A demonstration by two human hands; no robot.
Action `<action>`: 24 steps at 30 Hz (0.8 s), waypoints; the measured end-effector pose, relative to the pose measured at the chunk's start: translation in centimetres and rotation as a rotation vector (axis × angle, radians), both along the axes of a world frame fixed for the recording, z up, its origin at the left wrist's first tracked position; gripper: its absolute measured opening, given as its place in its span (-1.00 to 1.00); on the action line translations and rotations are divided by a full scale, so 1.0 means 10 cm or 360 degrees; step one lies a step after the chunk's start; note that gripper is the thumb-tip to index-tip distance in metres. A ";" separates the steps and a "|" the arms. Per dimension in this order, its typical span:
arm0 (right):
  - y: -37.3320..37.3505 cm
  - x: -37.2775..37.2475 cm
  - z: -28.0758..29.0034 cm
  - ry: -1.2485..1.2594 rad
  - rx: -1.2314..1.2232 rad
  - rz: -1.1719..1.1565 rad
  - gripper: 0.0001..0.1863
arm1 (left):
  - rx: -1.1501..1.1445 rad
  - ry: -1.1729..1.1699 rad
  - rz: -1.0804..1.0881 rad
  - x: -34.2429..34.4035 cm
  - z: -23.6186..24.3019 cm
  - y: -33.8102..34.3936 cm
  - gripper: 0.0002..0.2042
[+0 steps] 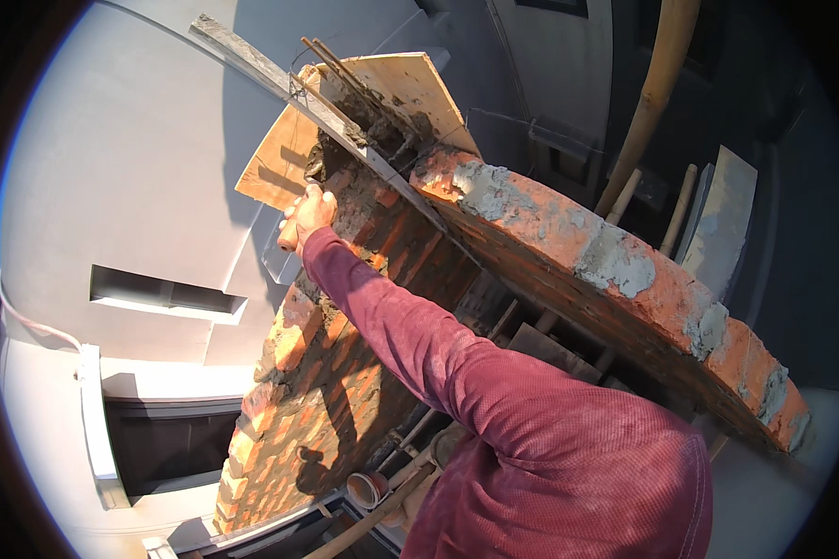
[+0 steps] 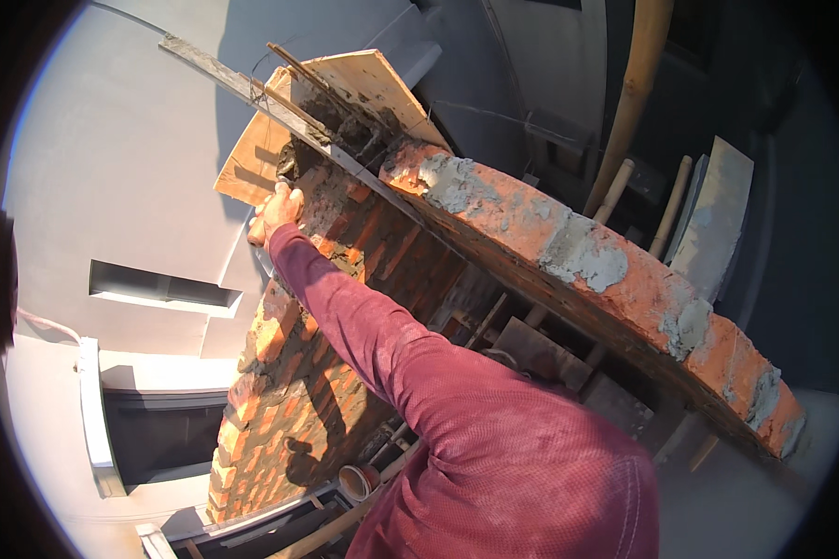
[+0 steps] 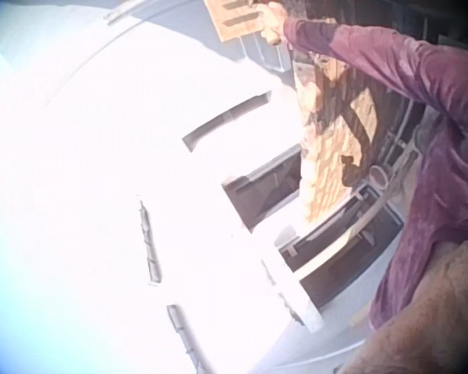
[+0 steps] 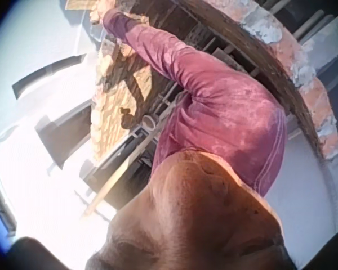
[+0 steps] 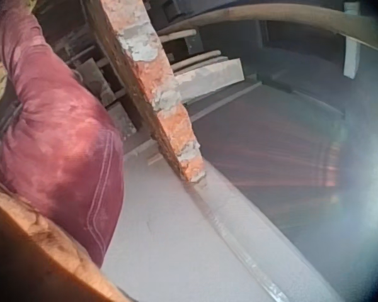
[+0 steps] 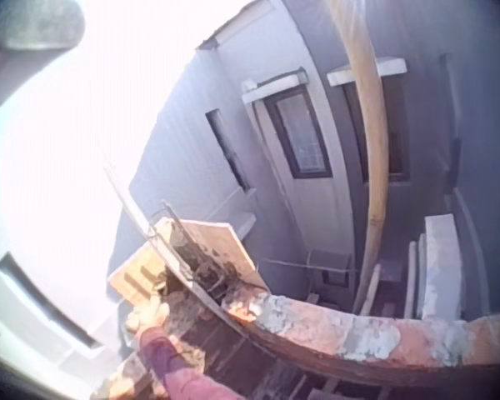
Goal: The person scoops mortar from a bucket using a trowel and applies it to the joints of a brick wall. They repeatedly transfer mortar from the bucket to the wall, smoothing the surface between bricks.
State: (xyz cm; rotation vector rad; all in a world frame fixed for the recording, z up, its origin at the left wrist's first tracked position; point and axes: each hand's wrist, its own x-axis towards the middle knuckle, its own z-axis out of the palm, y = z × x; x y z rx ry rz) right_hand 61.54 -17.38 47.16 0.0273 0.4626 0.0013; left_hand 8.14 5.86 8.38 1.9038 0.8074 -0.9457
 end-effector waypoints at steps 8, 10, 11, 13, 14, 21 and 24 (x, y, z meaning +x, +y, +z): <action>0.21 0.19 0.05 0.0106 -0.0353 -0.0208 -0.73 | 0.0026 0.0012 0.0041 0.11 0.12 -0.23 -0.48; 0.18 -0.07 0.14 0.0003 -0.0144 -0.0031 -0.73 | 0.0046 0.0038 0.0165 -0.22 0.18 -0.24 -0.49; -0.03 0.18 0.13 0.0209 -0.0017 0.0018 -0.74 | 0.0049 0.0020 0.0132 -0.07 0.20 -0.27 -0.49; -0.25 0.33 0.04 0.0217 0.0000 0.0074 -0.75 | 0.0042 0.0015 0.0103 0.07 0.18 -0.31 -0.49; -0.17 0.07 0.08 0.0234 -0.0023 0.0190 -0.75 | 0.0043 0.0038 0.0155 -0.08 0.17 -0.31 -0.49; -0.44 -1.00 -0.20 -0.0652 -0.1337 0.0371 -0.66 | 0.0024 0.0034 0.0181 -0.07 0.19 -0.33 -0.50; -1.03 -1.26 -0.11 -0.1022 -0.2361 0.0572 -0.62 | -0.0026 0.0017 0.0219 -0.15 0.08 -0.35 -0.51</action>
